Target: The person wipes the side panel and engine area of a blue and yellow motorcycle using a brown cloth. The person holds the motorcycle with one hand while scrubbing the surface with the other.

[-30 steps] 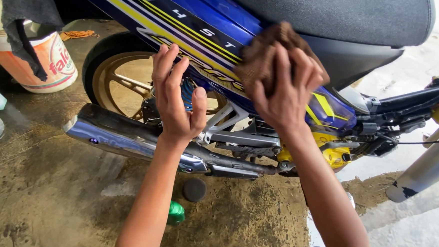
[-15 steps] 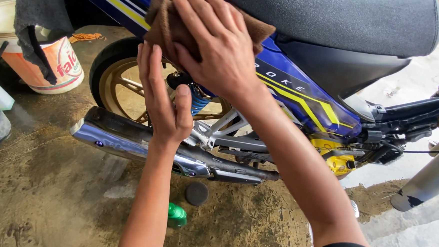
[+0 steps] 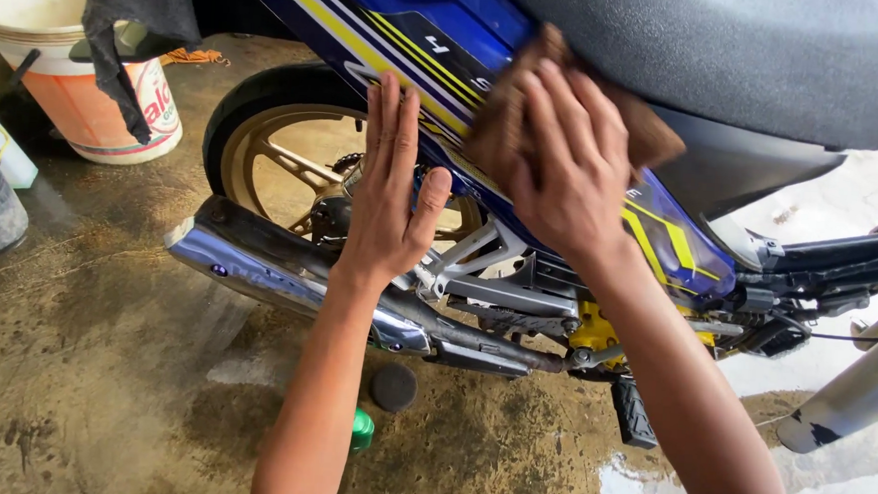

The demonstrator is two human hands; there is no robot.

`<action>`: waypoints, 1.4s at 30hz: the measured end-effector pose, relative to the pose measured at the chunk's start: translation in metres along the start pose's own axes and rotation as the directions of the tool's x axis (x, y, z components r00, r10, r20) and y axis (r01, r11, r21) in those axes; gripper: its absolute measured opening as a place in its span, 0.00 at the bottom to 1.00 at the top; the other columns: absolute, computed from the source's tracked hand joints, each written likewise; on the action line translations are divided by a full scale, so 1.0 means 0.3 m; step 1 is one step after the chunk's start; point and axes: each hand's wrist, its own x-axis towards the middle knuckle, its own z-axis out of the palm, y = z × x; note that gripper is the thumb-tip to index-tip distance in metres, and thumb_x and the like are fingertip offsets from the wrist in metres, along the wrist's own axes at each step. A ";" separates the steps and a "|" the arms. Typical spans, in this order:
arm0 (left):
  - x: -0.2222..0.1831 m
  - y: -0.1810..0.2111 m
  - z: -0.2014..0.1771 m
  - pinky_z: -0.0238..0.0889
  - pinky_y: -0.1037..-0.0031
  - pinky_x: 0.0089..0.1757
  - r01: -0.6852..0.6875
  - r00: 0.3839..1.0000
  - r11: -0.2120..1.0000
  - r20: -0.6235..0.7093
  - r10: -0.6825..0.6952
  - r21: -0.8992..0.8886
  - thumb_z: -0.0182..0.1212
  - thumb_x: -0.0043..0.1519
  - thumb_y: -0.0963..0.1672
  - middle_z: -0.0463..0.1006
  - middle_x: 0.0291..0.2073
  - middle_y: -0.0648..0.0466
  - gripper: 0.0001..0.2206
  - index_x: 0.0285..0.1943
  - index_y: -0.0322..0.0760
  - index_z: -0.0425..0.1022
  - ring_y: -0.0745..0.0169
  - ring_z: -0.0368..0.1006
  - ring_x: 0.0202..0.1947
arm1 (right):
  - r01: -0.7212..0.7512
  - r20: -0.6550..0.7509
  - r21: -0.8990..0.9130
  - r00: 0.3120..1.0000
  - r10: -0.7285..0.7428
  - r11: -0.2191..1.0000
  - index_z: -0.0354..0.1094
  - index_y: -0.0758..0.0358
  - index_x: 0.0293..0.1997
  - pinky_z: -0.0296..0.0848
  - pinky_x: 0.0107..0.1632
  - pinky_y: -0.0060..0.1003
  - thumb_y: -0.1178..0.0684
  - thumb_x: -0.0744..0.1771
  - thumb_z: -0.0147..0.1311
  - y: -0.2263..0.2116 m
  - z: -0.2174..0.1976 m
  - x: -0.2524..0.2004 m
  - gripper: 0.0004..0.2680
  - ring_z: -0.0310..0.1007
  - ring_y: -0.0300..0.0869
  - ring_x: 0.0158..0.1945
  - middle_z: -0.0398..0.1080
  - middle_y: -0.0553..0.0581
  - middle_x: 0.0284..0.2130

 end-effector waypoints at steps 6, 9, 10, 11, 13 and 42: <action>0.000 0.039 -0.054 0.45 0.53 0.76 0.014 1.000 0.989 0.010 -0.013 -0.145 0.24 0.76 0.55 0.34 0.79 0.38 0.30 0.81 0.33 0.34 0.34 0.34 0.82 | 0.164 -0.043 0.052 0.986 -0.162 0.985 0.65 0.68 0.66 0.62 0.69 0.48 0.56 0.70 0.62 -0.140 0.037 0.332 0.17 0.64 0.52 0.65 0.67 0.59 0.63; -0.007 -0.025 -0.007 0.44 0.49 0.76 -0.005 0.999 0.999 0.041 0.003 0.039 0.24 0.75 0.56 0.32 0.80 0.47 0.29 0.82 0.42 0.33 0.41 0.31 0.81 | 0.153 0.036 0.088 0.987 -0.157 0.984 0.59 0.63 0.73 0.62 0.74 0.49 0.56 0.70 0.65 -0.075 0.017 0.244 0.23 0.58 0.52 0.73 0.59 0.58 0.70; -0.009 -0.032 0.002 0.44 0.49 0.76 -0.005 0.999 0.999 0.039 0.004 0.037 0.24 0.75 0.56 0.32 0.80 0.47 0.29 0.82 0.42 0.33 0.41 0.31 0.81 | 0.155 0.036 0.087 0.987 -0.159 0.984 0.59 0.63 0.73 0.62 0.74 0.49 0.56 0.70 0.65 -0.052 -0.001 0.185 0.23 0.58 0.52 0.73 0.59 0.58 0.70; -0.011 -0.040 0.010 0.45 0.48 0.77 -0.029 0.999 0.999 0.014 0.029 0.034 0.27 0.76 0.56 0.28 0.81 0.51 0.29 0.83 0.48 0.30 0.43 0.30 0.82 | 0.124 0.045 0.057 0.991 -0.126 0.991 0.60 0.65 0.72 0.62 0.73 0.50 0.58 0.67 0.60 -0.030 -0.020 0.125 0.23 0.60 0.54 0.72 0.61 0.62 0.70; -0.009 -0.047 0.016 0.45 0.47 0.77 -0.053 0.998 0.998 -0.018 0.053 0.033 0.31 0.76 0.56 0.24 0.81 0.56 0.30 0.84 0.53 0.26 0.46 0.28 0.83 | 0.100 0.051 0.027 0.994 -0.101 0.995 0.61 0.68 0.72 0.62 0.73 0.51 0.60 0.65 0.56 0.025 -0.042 0.007 0.24 0.62 0.57 0.71 0.63 0.65 0.69; -0.007 0.018 0.068 0.28 0.53 0.79 -0.046 0.998 0.941 0.050 0.031 0.334 0.37 0.74 0.56 0.30 0.80 0.43 0.34 0.82 0.35 0.32 0.41 0.29 0.82 | 0.056 -0.087 -0.071 0.994 -0.063 0.996 0.67 0.75 0.65 0.63 0.71 0.54 0.60 0.67 0.60 0.077 -0.022 -0.159 0.18 0.61 0.61 0.68 0.65 0.70 0.65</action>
